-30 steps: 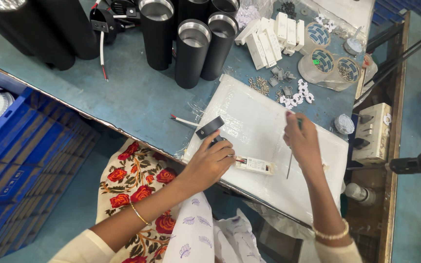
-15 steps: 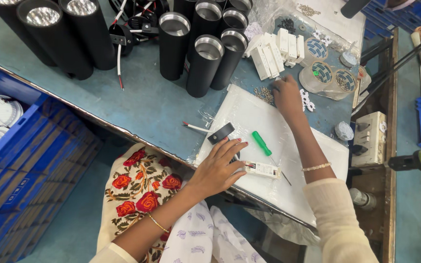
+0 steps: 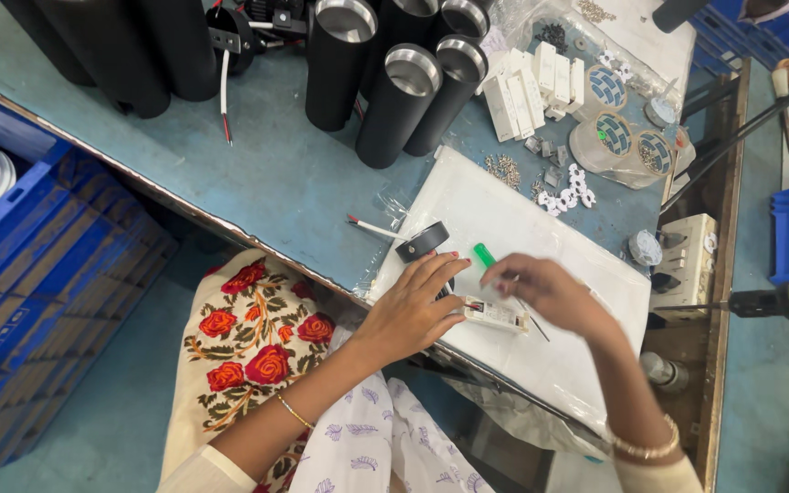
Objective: The person assembles electrical components by inserting wires into a white plastic housing, securing them with a screwdriver, and attaching the housing to a black cylindrical body. The person repeats this process for multiple units on a workbench.
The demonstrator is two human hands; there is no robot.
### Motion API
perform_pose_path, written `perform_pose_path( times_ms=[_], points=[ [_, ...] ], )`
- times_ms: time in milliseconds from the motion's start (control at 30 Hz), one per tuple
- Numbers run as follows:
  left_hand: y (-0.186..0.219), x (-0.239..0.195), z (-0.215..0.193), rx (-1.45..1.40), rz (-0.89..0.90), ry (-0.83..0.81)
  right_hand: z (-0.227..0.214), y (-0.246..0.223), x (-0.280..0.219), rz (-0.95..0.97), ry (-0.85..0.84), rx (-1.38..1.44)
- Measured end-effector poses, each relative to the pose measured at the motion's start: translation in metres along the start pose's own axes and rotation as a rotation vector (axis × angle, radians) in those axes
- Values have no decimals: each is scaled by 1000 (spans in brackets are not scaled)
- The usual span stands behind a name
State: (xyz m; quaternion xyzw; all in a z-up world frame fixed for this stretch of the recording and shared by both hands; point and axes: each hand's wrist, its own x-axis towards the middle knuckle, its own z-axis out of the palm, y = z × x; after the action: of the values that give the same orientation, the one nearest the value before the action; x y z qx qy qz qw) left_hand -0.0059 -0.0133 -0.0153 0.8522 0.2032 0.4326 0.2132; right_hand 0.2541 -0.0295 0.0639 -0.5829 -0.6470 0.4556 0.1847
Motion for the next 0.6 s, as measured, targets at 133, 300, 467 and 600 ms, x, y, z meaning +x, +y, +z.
perform_pose_path(
  times_ms=[133,300,467,600],
  points=[
    [-1,-1,2,-10,-17,-3,30,-18,-16,-4,124,-79],
    [-1,-1,2,-19,-15,6,45,-41,-22,94,269,-286],
    [0,-1,1,-29,-36,8,53,-48,-33,-34,242,-163],
    [0,1,-1,-48,-36,6,54,-32,-37,-2,318,-224]
  ],
)
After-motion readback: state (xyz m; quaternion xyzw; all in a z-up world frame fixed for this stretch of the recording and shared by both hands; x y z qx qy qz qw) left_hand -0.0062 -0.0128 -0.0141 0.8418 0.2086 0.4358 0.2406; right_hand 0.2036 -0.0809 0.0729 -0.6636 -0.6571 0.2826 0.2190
